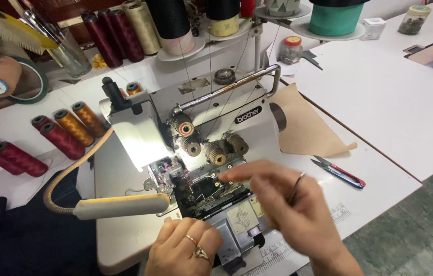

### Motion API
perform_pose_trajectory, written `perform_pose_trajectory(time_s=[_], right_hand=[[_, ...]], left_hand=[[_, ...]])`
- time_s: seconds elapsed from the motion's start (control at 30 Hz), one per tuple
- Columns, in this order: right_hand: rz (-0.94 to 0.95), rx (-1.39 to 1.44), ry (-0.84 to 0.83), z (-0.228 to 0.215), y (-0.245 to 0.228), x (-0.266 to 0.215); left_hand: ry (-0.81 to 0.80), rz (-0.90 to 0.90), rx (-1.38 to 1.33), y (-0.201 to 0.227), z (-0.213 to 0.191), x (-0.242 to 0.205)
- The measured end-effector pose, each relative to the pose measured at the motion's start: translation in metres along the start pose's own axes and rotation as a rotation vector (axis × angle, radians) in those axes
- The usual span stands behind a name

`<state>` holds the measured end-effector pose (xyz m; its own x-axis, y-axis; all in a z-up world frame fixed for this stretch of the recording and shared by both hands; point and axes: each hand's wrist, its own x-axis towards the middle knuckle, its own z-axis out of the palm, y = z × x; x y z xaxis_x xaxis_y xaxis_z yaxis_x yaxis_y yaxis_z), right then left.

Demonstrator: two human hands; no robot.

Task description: Threading an industrial overlock sewing machine using tweezers and manual guidance

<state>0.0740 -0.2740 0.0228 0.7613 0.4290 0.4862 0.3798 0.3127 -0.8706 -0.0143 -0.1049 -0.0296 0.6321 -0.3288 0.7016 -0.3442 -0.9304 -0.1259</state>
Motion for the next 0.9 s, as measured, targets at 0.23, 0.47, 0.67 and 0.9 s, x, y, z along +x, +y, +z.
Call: perform_pose_trajectory(time_s=[0.23,0.47,0.67,0.9], right_hand=[[-0.002,-0.333,0.185,0.007,0.059,-0.02],[-0.042,-0.419,0.301,0.008,0.057,-0.016],[-0.073,-0.224,-0.06,0.016,0.035,-0.021],[-0.197,-0.083,-0.437,0.02,0.038,-0.029]], left_hand=[[0.108,-0.068,0.027,0.012,0.01,-0.01],[0.193,-0.157,-0.036,0.013,0.02,-0.022],[0.177,-0.194,-0.09,0.014,0.02,-0.025],[0.142,-0.23,-0.161,0.022,0.007,-0.019]])
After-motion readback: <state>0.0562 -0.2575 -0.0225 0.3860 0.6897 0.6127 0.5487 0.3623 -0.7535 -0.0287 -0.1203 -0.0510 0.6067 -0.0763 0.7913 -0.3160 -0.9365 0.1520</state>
